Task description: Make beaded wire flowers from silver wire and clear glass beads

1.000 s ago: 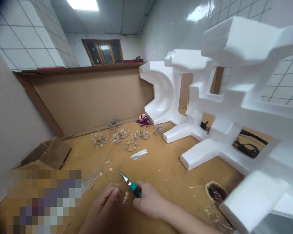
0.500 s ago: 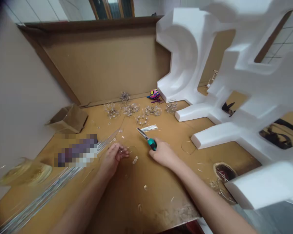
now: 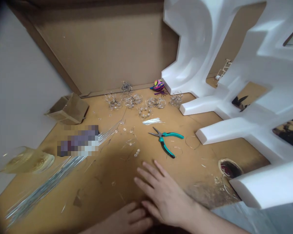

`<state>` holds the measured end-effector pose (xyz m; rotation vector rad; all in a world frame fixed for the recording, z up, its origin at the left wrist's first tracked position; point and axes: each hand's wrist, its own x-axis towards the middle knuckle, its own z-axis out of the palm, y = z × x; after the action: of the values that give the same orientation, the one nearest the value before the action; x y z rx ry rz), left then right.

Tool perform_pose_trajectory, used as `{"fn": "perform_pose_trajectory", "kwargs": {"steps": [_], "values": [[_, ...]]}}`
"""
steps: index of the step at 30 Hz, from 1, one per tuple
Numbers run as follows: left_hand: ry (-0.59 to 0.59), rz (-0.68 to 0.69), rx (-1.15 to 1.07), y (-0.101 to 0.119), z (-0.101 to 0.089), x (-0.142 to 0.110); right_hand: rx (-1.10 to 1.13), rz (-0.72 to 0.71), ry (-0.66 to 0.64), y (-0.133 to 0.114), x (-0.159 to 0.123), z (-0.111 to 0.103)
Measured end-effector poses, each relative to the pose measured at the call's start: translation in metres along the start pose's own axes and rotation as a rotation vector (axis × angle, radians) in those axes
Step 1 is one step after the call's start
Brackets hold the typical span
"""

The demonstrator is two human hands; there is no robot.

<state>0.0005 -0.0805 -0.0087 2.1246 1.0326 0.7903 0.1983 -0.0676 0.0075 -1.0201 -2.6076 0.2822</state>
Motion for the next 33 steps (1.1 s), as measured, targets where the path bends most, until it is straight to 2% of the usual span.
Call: {"fn": "perform_pose_trajectory", "kwargs": {"steps": [1,2,3,5,7,9,11,14,16,19,25,27,29,31,33], "values": [[-0.073,0.094,0.015,0.005,0.012,-0.009,-0.003,0.011,-0.021,-0.006,-0.006,0.005],[-0.199,0.303,0.114,0.007,0.021,-0.014,-0.029,0.067,-0.020,-0.009,-0.010,0.010],[-0.306,0.408,0.211,0.007,0.026,-0.016,-0.045,0.092,-0.001,-0.009,-0.012,0.014],[-0.397,0.545,0.338,0.004,0.024,-0.011,-0.072,0.179,0.031,-0.004,-0.013,0.020],[-0.322,0.507,0.440,-0.002,0.006,-0.001,-0.103,0.281,0.054,0.003,-0.011,0.023],[-0.180,0.332,0.562,-0.010,-0.020,0.008,-0.138,0.372,0.069,0.010,-0.008,0.024],[-0.093,0.240,0.657,-0.018,-0.043,0.012,-0.150,0.374,0.056,0.016,-0.005,0.026],[-0.084,0.205,0.723,-0.028,-0.062,0.012,-0.155,0.312,0.026,0.025,0.000,0.029],[-0.094,0.194,0.684,-0.030,-0.062,0.012,-0.169,0.294,0.047,0.029,0.004,0.028],[-0.074,0.185,0.587,-0.026,-0.052,0.018,-0.133,0.332,0.109,0.032,0.009,0.023],[0.049,0.187,0.397,-0.023,-0.027,0.041,-0.006,0.439,0.275,0.039,-0.005,-0.010],[0.036,0.221,0.355,-0.024,-0.020,0.043,0.016,0.502,0.231,0.038,-0.017,-0.018],[-0.024,0.271,0.351,-0.025,-0.014,0.042,-0.014,0.546,0.131,0.035,-0.029,-0.018],[-0.061,0.310,0.361,-0.026,-0.011,0.042,-0.076,0.536,0.052,0.029,-0.037,-0.011],[-0.054,0.326,0.359,-0.028,-0.009,0.043,-0.125,0.492,0.028,0.025,-0.043,-0.002]]}}
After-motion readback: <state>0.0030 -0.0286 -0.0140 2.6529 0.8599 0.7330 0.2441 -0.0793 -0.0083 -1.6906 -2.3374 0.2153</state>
